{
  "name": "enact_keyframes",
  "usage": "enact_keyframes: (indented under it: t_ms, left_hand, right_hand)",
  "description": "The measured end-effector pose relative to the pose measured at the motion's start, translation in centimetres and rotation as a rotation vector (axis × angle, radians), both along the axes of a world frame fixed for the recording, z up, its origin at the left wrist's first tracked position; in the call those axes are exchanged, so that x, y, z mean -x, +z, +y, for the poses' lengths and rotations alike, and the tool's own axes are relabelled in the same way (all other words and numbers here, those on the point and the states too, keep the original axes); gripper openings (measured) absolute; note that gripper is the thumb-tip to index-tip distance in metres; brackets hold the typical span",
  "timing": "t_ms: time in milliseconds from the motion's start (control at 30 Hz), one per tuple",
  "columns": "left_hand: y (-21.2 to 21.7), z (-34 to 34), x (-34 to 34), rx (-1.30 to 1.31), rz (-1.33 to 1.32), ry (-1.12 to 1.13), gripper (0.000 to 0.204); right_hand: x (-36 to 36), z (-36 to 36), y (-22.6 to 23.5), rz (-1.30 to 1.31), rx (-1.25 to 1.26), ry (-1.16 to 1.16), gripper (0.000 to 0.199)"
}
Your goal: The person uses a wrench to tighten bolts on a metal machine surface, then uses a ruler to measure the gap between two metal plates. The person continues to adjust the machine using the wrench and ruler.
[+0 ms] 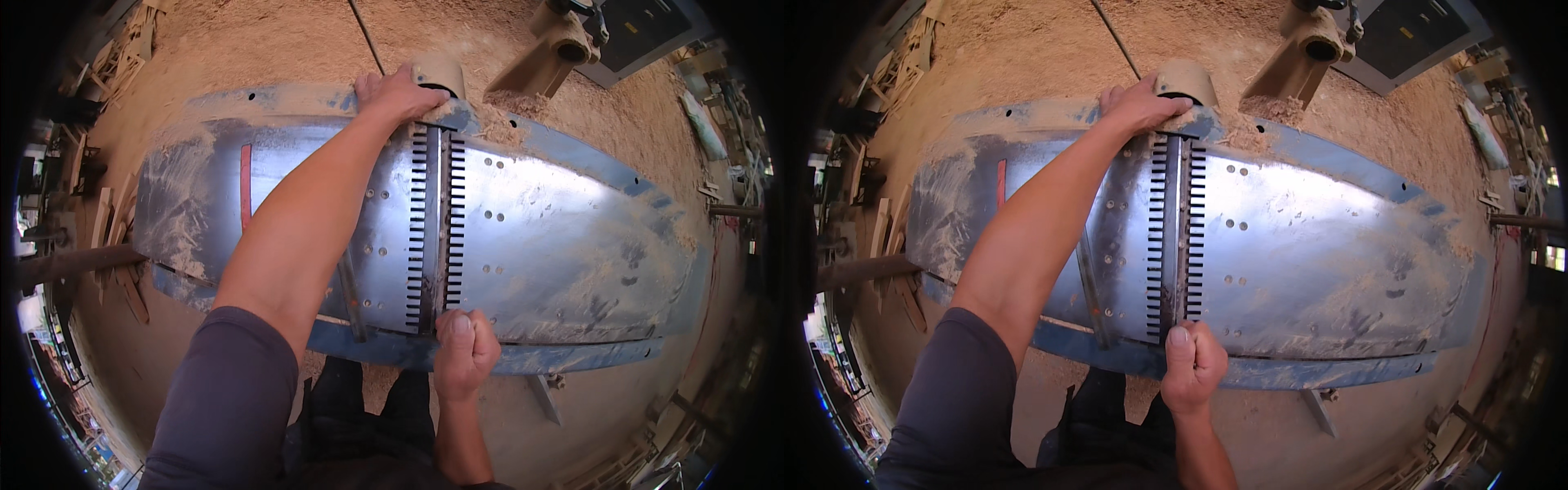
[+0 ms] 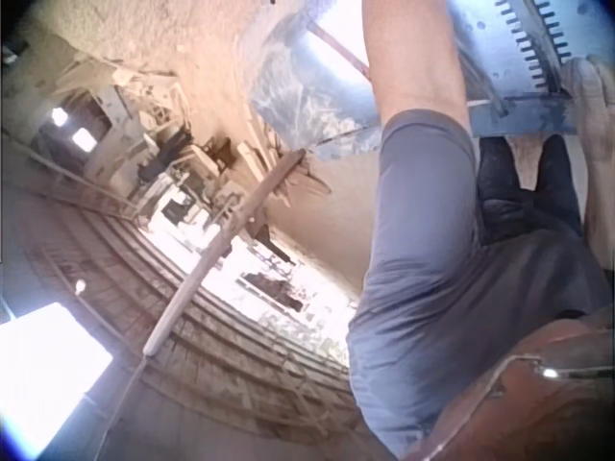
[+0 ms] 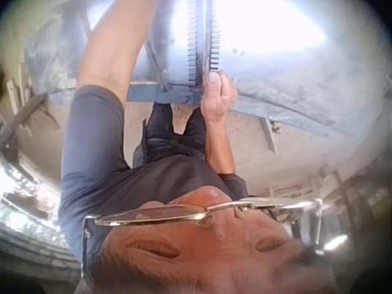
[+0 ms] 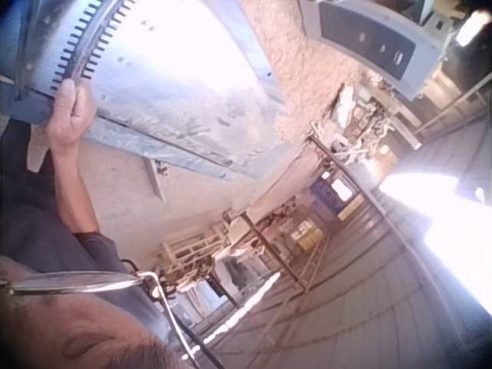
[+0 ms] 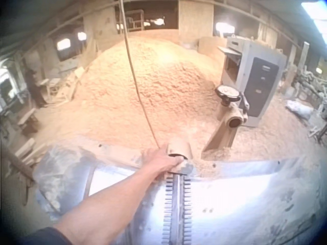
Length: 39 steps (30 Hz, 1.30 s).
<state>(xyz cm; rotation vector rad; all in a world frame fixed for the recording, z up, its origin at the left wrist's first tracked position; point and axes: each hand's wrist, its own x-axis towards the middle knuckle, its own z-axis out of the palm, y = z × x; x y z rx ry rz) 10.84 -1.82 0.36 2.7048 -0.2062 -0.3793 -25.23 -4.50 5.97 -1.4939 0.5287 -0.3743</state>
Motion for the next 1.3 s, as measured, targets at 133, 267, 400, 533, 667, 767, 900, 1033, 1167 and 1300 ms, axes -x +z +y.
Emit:
enact_keyframes:
  t_ms: [133,267,400,533,667,767,900,1033,1167,1300]
  left_hand:
    - [1.1,0.4,-1.5,0.058,0.171,-0.053,0.100]
    - [0.8,0.6,-2.2,0.022,0.233,-0.084,0.102]
    - [0.9,0.9,-2.5,-0.045,0.259,-0.153,0.116]
    - [1.8,1.5,-1.9,-0.053,0.262,-0.238,0.123]
    - [1.8,2.2,-1.6,-0.039,0.205,-0.294,0.125]
    - [1.6,2.7,-1.5,-0.058,0.184,-0.320,0.125]
    - [1.2,3.4,-0.3,-0.014,0.144,-0.372,0.128]
    - [0.8,2.9,0.4,-0.050,0.119,-0.336,0.130]
    - [1.1,3.0,0.6,-0.018,0.109,-0.314,0.129]
    - [1.6,2.7,0.6,-0.031,0.154,-0.301,0.128]
  right_hand:
    - [0.0,-0.5,0.3,-0.021,-0.061,0.036,0.037]
    - [-0.1,-0.8,0.1,-0.026,-0.070,0.068,0.038]
    - [-0.3,-0.7,0.1,-0.012,-0.028,0.048,0.039]
    - [-0.9,-0.5,0.3,0.024,0.004,0.043,0.040]
    - [-1.6,-0.2,0.6,0.023,-0.012,-0.017,0.042]
    - [-2.8,-0.9,1.9,-0.079,-0.116,-0.066,0.043]
    - [-6.0,-3.6,2.7,-0.277,-0.193,-0.108,0.043]
    - [-11.0,-7.1,0.9,-0.404,-0.310,-0.122,0.040]
    - [-17.9,-7.9,1.1,-0.391,-0.330,-0.157,0.043]
    - [-22.7,-8.5,0.3,-0.364,-0.287,-0.112,0.046]
